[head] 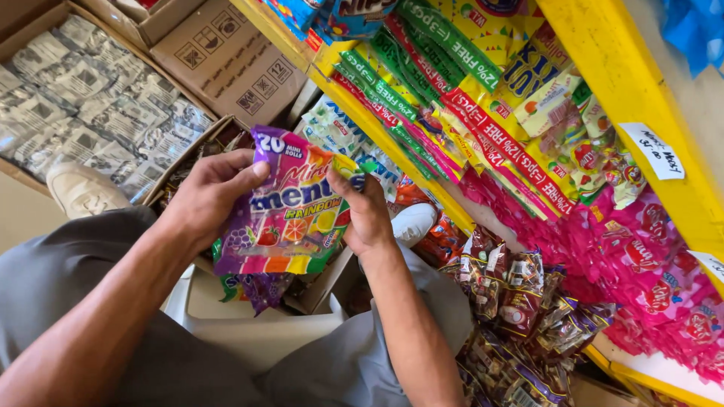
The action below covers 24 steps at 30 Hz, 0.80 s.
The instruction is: The recorder is restocking candy and snack bags onto the lower shelves of a store aisle from boxes on the floor.
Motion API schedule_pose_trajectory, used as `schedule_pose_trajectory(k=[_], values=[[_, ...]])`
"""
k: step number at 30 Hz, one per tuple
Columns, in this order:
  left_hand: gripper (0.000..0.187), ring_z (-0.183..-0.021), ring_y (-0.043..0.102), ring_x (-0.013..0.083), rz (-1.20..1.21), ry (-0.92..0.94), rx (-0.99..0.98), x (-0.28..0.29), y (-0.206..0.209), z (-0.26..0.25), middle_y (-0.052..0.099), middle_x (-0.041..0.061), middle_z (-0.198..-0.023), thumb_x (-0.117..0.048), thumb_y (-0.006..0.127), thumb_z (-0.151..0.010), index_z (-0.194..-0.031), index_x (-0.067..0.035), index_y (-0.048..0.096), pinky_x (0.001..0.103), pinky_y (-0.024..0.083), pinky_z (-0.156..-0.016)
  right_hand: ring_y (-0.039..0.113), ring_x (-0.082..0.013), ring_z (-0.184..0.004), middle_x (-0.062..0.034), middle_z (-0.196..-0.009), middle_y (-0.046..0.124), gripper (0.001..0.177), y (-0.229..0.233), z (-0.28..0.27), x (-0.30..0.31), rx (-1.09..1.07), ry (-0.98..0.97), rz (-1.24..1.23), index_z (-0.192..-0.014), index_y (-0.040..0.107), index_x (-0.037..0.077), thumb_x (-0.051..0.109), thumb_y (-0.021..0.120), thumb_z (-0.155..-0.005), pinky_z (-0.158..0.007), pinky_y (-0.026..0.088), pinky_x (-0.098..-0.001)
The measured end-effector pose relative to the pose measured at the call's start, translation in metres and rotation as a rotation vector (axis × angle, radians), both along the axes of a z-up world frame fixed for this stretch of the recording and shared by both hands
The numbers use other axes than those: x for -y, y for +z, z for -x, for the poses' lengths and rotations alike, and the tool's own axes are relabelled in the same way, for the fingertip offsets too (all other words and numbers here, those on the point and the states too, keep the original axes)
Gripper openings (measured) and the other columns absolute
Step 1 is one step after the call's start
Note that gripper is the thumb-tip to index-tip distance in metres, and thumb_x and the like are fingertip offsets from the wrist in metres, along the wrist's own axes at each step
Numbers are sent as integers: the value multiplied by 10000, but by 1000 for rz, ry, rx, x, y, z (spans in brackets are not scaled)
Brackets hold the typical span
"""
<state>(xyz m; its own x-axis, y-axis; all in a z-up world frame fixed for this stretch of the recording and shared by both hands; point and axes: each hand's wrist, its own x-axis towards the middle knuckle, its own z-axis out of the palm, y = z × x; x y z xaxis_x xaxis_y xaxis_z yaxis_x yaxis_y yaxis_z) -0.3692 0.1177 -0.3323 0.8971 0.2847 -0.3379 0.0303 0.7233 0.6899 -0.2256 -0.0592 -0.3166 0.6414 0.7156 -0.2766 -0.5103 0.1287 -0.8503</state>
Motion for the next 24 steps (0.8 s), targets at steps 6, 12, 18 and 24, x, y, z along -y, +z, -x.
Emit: schedule_pose_trajectory(k=[6, 12, 18, 24], values=[[368, -829, 715, 117, -217, -111, 19, -9, 12, 9, 767, 85, -985, -122, 697, -919, -1262, 7, 666, 286, 596, -747, 688, -203, -1116, -88, -1183, 737, 388, 0, -16, 24, 83, 154, -43, -1249, 668, 26, 57, 806, -888, -1024, 542, -381], [330, -776, 700, 118, -243, -153, -27, -4, 6, 9, 756, 88, -913, -166, 720, -904, -1192, -29, 636, 286, 578, -688, 708, -198, -1022, -81, -1083, 752, 295, 13, -11, 16, -26, 152, 8, -1125, 693, 49, 30, 801, -851, -940, 567, -376], [386, -705, 657, 101, -226, -100, -256, 7, -15, 4, 723, 67, -853, -364, 670, -989, -1047, 17, 698, 297, 565, -619, 704, -182, -909, -73, -999, 756, 210, 5, 0, 15, 63, 76, 117, -1080, 700, 19, 97, 808, -918, -821, 570, -354], [354, -559, 661, 126, -193, -61, -321, 8, 24, 0, 743, 58, -742, -335, 692, -940, -970, 15, 737, 317, 551, -541, 688, -136, -898, -22, -975, 744, 186, 17, 9, -2, 182, 21, 189, -1054, 691, 62, 175, 773, -931, -823, 557, -329]])
